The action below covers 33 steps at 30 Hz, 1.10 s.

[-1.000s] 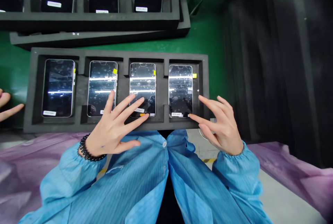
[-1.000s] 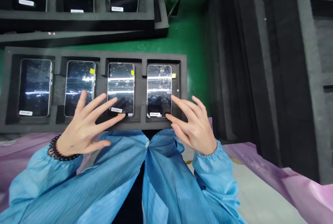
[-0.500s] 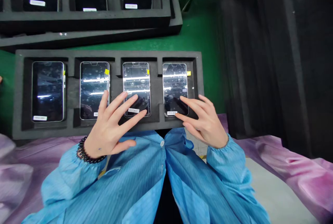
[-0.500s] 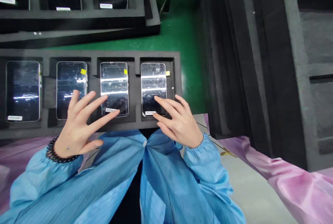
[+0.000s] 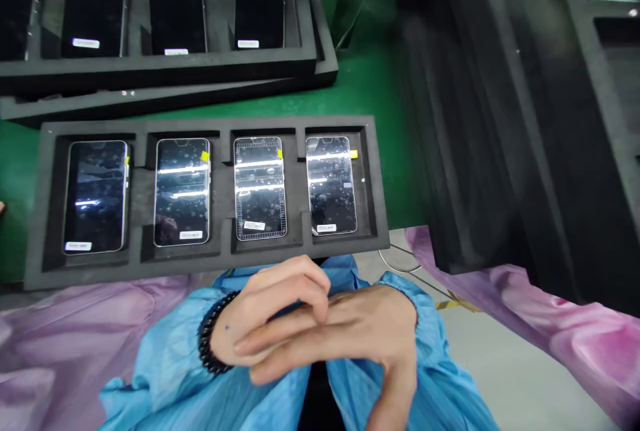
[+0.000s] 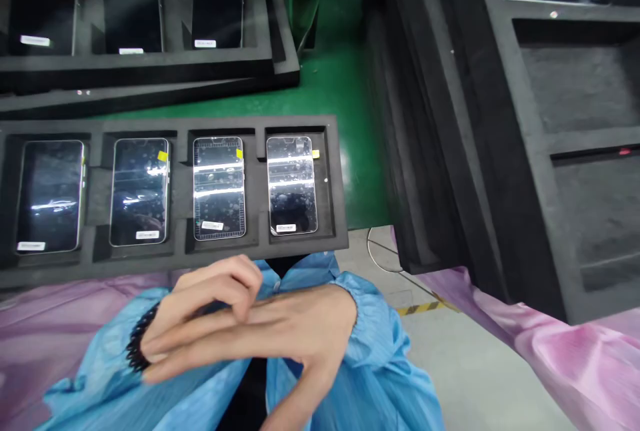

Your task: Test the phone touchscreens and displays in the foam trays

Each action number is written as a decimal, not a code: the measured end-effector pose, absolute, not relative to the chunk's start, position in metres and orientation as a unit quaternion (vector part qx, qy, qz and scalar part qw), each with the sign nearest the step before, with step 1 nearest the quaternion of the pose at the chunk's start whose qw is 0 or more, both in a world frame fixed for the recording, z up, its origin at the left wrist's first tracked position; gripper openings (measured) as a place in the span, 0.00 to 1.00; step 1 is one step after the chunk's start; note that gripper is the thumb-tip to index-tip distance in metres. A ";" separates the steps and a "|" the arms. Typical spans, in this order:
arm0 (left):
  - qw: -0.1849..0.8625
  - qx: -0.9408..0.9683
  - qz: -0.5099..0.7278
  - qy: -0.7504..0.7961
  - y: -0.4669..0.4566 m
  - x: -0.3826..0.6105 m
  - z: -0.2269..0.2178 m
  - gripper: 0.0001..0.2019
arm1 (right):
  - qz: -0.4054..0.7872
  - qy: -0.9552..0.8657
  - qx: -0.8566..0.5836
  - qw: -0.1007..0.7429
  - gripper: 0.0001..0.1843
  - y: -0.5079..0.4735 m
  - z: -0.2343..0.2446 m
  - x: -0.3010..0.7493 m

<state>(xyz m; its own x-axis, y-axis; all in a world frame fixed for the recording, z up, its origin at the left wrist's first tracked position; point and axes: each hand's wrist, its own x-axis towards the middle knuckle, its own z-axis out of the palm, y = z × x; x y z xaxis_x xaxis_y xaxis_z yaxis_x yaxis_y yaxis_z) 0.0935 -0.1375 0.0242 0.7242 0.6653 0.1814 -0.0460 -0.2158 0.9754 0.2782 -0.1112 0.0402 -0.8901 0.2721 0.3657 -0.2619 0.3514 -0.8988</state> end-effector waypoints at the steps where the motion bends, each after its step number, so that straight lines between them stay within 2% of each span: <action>1: 0.609 0.702 0.310 0.198 -0.137 0.094 0.028 0.17 | 0.589 -0.774 0.047 0.229 0.46 -0.110 0.042 0.283; 3: 0.620 0.688 0.323 0.195 -0.136 0.093 0.036 0.15 | 0.626 -0.746 0.077 0.211 0.48 -0.110 0.045 0.295; 5: 0.595 0.694 0.330 0.235 -0.134 0.084 0.043 0.09 | 0.644 -0.735 0.050 0.206 0.45 -0.112 0.049 0.311; 6: 0.573 0.701 0.333 0.263 -0.132 0.077 0.046 0.05 | 0.643 -0.736 0.019 0.211 0.43 -0.114 0.051 0.320; 8: 0.500 0.724 0.344 0.328 -0.127 0.059 0.050 0.09 | 0.610 -0.749 -0.094 0.240 0.38 -0.117 0.054 0.339; 11: 0.339 0.736 0.390 0.436 -0.113 0.034 0.051 0.11 | 0.444 -0.765 -0.359 0.299 0.23 -0.117 0.050 0.362; 13: 0.249 0.724 0.441 0.469 -0.103 0.025 0.043 0.12 | 0.302 -0.776 -0.460 0.309 0.18 -0.116 0.041 0.369; 15: 0.160 0.717 0.492 0.467 -0.093 0.022 0.029 0.13 | 0.211 -0.806 -0.470 0.293 0.17 -0.116 0.030 0.371; 19: 0.016 0.727 0.507 0.463 -0.080 0.022 -0.004 0.13 | 0.157 -0.850 -0.431 0.258 0.17 -0.122 0.012 0.363; 26: 0.001 0.718 0.510 0.473 -0.066 0.019 -0.025 0.09 | 0.025 -0.826 -0.529 0.194 0.22 -0.118 0.006 0.355; 30: 0.005 0.713 0.481 0.511 -0.069 0.017 -0.025 0.07 | 0.041 -0.819 -0.555 0.140 0.24 -0.110 0.002 0.356; 33: 0.040 0.722 0.439 0.532 -0.073 0.016 -0.011 0.08 | 0.067 -0.796 -0.576 0.174 0.27 -0.106 0.007 0.362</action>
